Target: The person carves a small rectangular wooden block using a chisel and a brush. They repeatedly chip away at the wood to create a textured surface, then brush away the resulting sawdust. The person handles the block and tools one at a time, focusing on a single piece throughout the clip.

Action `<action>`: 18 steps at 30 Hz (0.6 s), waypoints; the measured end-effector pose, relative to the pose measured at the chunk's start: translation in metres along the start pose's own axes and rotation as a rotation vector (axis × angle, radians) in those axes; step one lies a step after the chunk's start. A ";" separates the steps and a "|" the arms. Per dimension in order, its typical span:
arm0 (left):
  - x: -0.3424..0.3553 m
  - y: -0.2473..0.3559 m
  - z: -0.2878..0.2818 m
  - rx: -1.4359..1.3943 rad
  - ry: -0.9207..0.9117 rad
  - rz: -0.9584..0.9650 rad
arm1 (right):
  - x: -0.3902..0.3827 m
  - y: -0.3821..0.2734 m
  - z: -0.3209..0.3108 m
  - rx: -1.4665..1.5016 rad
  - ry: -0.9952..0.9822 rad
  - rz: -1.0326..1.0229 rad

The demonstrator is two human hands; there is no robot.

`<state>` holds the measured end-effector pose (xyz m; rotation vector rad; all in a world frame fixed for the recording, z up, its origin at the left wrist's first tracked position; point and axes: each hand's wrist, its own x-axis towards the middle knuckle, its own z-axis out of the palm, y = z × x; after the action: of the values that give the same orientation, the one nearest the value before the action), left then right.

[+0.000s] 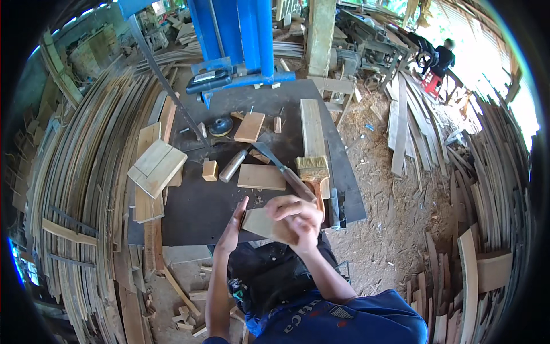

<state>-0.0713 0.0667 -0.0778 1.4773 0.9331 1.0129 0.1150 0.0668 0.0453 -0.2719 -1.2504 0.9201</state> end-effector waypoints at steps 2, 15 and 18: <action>-0.003 -0.016 -0.005 -0.102 0.032 -0.055 | 0.002 0.000 0.011 -0.010 -0.066 -0.016; -0.004 -0.014 -0.002 -0.105 0.030 -0.009 | 0.003 -0.002 0.015 0.004 -0.177 -0.012; -0.007 -0.025 -0.003 -0.169 0.065 -0.031 | 0.003 -0.003 0.016 0.006 -0.188 -0.019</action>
<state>-0.0774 0.0643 -0.1032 1.2922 0.8914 1.0952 0.1021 0.0627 0.0546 -0.1713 -1.4200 0.9498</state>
